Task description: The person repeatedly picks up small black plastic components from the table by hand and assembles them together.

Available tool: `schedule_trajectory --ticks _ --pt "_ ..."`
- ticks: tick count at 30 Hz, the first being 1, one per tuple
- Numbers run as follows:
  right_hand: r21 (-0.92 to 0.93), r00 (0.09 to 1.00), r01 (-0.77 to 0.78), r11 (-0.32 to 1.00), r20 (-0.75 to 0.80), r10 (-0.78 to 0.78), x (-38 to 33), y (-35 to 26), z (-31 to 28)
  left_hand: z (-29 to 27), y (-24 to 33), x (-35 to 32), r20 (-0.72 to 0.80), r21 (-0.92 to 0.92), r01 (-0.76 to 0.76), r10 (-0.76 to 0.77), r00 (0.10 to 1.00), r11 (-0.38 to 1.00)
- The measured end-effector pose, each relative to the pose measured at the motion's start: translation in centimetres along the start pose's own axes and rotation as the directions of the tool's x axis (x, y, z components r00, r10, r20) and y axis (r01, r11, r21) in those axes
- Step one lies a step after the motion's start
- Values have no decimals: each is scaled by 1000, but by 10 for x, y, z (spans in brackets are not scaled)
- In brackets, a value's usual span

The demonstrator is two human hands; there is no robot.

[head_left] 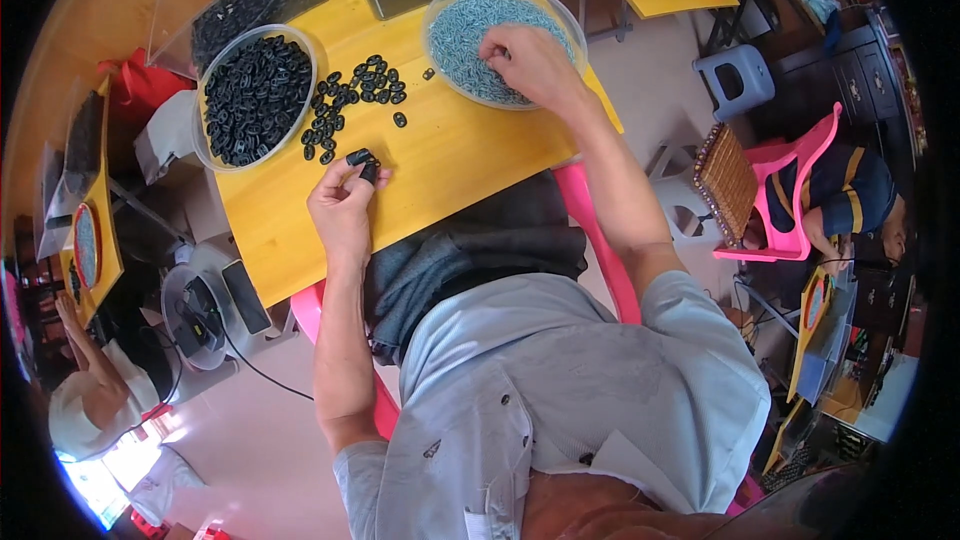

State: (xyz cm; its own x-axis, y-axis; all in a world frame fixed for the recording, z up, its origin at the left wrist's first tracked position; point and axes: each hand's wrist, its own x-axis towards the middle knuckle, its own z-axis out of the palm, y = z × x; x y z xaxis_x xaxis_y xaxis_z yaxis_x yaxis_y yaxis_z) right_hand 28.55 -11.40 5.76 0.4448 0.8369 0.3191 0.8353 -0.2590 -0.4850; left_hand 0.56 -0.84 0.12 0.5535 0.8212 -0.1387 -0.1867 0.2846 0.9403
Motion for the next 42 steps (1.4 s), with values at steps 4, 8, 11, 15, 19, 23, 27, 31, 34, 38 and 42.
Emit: schedule_trajectory --ticks 4,8,11,15,19,23,27,31,34,38,42 --pt "-101 995 0 995 101 11 -2 -3 1 1 -1 0 -9 -7 0 0 1000 1000" --pt "-156 994 2 988 104 14 -2 -2 6 1 0 0 -10 -14 -7 7 1000 1000" --pt "-138 997 -20 990 76 31 -2 0 8 2 1 0 -14 -28 14 -14 1000 999" --pt "-67 998 -24 997 54 28 -1 6 9 2 2 0 -23 -51 27 -29 999 998" --pt "125 991 -130 984 9 130 3 7 6 -1 3 0 -50 -58 33 -36 998 998" --pt "263 987 -154 952 -8 162 4 -3 6 -5 -1 2 -55 -78 25 -29 998 997" --pt "696 960 -264 668 260 108 -7 -48 9 2 0 1 -48 -154 25 -33 998 988" --pt "766 935 -300 568 354 16 -27 -86 44 4 -2 0 -65 -126 19 -27 998 992" --pt "763 930 -293 576 368 -15 -36 -94 66 4 1 -1 -72 -121 16 -25 997 993" --pt "749 945 -272 604 328 19 -38 -98 75 7 3 -3 -79 -88 9 -16 997 996" --pt "752 946 -271 600 322 23 -39 -100 75 7 4 -3 -64 -87 2 -7 998 996"
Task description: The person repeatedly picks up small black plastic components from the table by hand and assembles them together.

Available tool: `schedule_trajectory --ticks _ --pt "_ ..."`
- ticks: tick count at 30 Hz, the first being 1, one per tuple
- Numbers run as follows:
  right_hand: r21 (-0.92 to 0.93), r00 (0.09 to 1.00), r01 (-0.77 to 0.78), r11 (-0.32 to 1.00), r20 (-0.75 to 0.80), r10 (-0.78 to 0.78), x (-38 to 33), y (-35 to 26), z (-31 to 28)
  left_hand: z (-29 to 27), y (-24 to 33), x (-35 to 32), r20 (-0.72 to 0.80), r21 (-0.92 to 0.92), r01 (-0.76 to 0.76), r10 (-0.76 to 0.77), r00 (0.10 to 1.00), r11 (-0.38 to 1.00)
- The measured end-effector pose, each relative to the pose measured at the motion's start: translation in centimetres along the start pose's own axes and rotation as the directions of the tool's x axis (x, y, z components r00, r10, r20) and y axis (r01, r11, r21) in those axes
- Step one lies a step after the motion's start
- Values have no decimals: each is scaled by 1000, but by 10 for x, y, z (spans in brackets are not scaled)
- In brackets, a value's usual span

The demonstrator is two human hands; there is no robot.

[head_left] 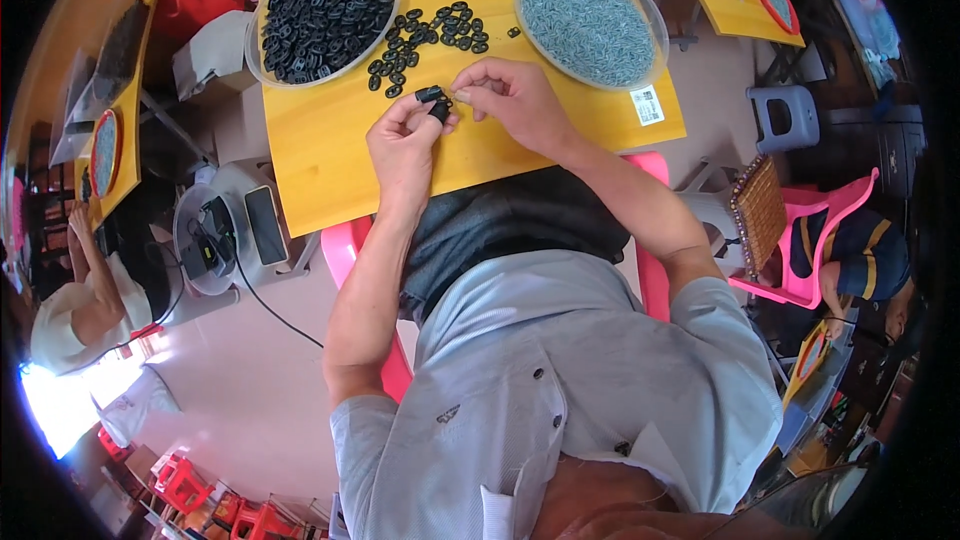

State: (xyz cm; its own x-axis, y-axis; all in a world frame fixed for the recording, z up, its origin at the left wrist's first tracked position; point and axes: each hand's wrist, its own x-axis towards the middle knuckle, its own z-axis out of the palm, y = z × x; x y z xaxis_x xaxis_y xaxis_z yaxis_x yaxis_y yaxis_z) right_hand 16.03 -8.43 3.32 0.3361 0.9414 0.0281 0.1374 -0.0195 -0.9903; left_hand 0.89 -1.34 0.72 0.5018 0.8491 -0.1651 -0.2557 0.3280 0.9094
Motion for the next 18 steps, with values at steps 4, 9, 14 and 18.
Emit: schedule_trajectory --ticks 4,9,14,18 --pt "1 1000 -8 1000 5 8 0 1 2 0 -2 0 7 5 -4 4 1000 1000" --pt "-157 999 9 988 -36 -15 -1 1 2 3 1 -2 1 17 -6 6 1000 1000" --pt "-188 999 16 982 -36 -23 -2 -1 4 2 -3 -2 -1 3 -32 32 999 999" --pt "-211 999 23 977 -27 -30 -3 -4 5 0 -6 -1 17 26 -51 51 999 998"
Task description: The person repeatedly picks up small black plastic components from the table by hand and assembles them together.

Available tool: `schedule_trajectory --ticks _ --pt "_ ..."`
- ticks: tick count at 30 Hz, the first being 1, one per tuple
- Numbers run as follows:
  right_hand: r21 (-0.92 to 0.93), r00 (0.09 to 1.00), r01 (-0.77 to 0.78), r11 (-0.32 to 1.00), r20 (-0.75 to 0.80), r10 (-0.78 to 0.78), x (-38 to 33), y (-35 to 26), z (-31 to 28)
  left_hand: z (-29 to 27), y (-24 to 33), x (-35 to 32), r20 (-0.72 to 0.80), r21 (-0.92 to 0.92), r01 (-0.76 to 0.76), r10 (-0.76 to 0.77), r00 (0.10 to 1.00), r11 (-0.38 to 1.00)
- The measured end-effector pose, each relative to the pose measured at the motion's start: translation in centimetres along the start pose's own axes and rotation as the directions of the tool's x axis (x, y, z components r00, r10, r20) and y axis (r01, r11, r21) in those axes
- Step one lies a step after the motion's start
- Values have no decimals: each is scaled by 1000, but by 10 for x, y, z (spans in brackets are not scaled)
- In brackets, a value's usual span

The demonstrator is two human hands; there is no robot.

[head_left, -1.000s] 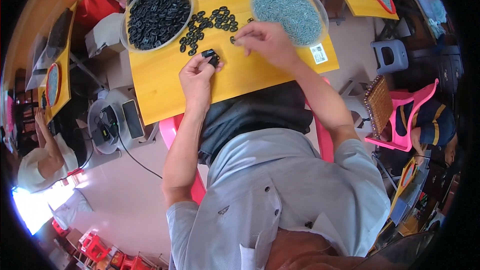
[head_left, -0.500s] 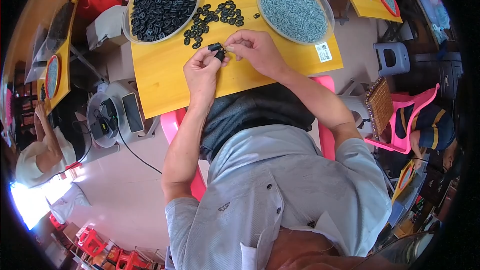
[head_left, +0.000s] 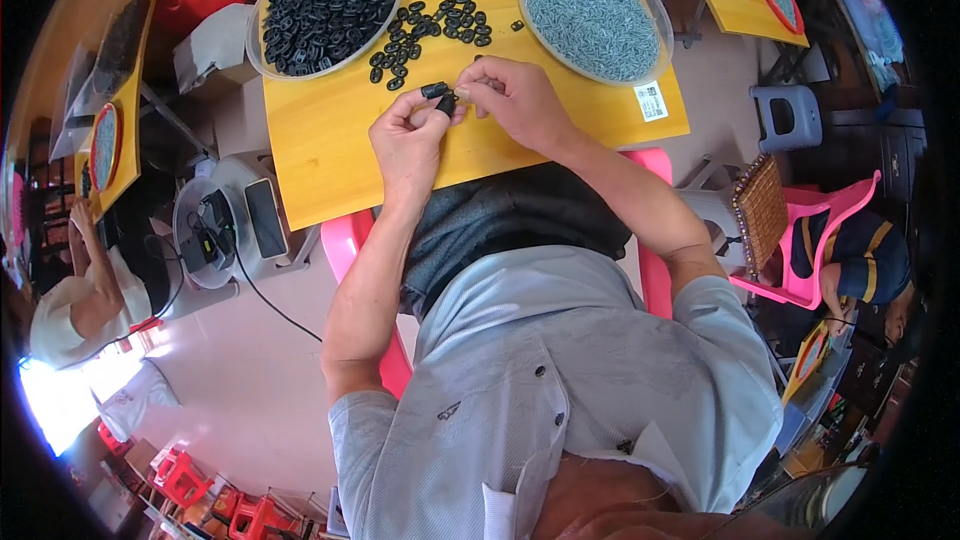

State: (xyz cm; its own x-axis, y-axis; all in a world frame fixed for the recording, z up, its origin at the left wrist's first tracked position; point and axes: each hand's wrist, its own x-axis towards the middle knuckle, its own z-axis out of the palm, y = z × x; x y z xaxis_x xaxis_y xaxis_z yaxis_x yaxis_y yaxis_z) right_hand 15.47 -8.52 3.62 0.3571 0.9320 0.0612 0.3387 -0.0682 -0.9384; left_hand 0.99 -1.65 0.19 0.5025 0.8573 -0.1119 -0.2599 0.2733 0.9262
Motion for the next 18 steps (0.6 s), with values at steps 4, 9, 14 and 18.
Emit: schedule_trajectory --ticks 4,9,14,18 --pt "13 1000 0 1000 4 0 -1 4 1 1 -1 0 -2 -3 -1 1 1000 1000" --pt "55 999 -38 998 -6 39 -1 6 3 1 -1 0 -6 36 -1 1 1000 999" --pt "-18 993 76 997 -85 -77 12 6 -17 0 -1 3 -64 -92 -44 38 997 995" --pt "-369 954 194 909 -144 -263 20 13 -34 -1 6 5 -126 -70 2 -11 992 998"
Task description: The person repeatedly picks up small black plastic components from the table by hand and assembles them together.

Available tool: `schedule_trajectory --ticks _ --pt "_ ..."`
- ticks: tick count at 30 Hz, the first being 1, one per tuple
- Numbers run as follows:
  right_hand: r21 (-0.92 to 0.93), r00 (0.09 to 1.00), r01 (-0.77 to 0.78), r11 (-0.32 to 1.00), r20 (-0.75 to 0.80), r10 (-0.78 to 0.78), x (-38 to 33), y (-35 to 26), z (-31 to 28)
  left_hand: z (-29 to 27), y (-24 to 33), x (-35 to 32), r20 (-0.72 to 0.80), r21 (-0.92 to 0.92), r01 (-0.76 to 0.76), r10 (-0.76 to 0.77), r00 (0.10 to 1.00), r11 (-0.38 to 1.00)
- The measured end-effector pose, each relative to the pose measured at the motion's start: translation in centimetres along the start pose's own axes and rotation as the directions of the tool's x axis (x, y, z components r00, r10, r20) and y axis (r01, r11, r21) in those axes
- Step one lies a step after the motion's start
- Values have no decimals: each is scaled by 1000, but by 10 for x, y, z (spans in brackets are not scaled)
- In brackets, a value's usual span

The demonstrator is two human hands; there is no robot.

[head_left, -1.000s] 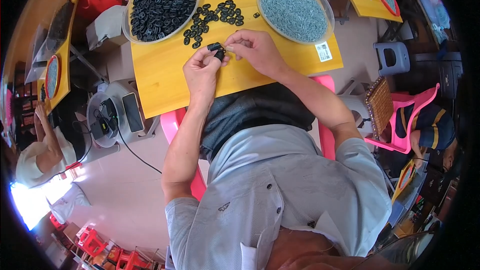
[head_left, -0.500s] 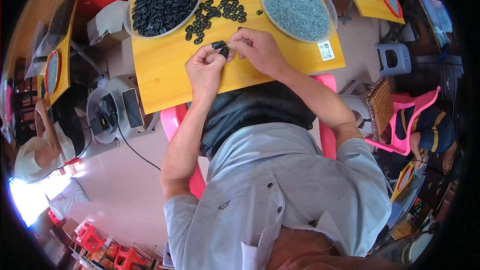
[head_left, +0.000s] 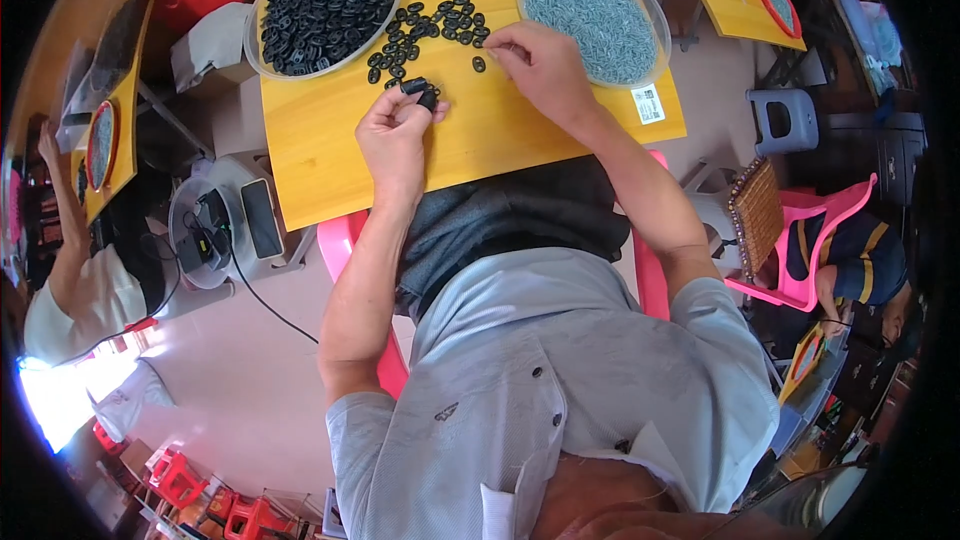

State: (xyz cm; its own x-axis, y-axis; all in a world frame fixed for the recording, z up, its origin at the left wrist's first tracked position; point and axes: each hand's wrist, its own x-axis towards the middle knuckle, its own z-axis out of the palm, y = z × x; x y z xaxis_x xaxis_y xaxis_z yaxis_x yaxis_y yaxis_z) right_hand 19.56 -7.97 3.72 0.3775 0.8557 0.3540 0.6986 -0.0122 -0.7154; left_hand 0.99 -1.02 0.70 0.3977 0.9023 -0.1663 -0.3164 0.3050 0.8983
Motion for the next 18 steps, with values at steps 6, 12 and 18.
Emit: schedule_trajectory --ticks 6,12,18 --pt "-218 983 171 961 106 -151 -7 13 15 -4 -1 2 1 -2 8 -8 1000 1000" --pt "-290 989 128 948 112 -100 -4 11 21 -5 -3 2 27 20 6 -6 1000 1000" --pt "-93 972 -54 994 225 74 -1 7 19 -4 -2 2 77 -14 12 -10 997 1000"
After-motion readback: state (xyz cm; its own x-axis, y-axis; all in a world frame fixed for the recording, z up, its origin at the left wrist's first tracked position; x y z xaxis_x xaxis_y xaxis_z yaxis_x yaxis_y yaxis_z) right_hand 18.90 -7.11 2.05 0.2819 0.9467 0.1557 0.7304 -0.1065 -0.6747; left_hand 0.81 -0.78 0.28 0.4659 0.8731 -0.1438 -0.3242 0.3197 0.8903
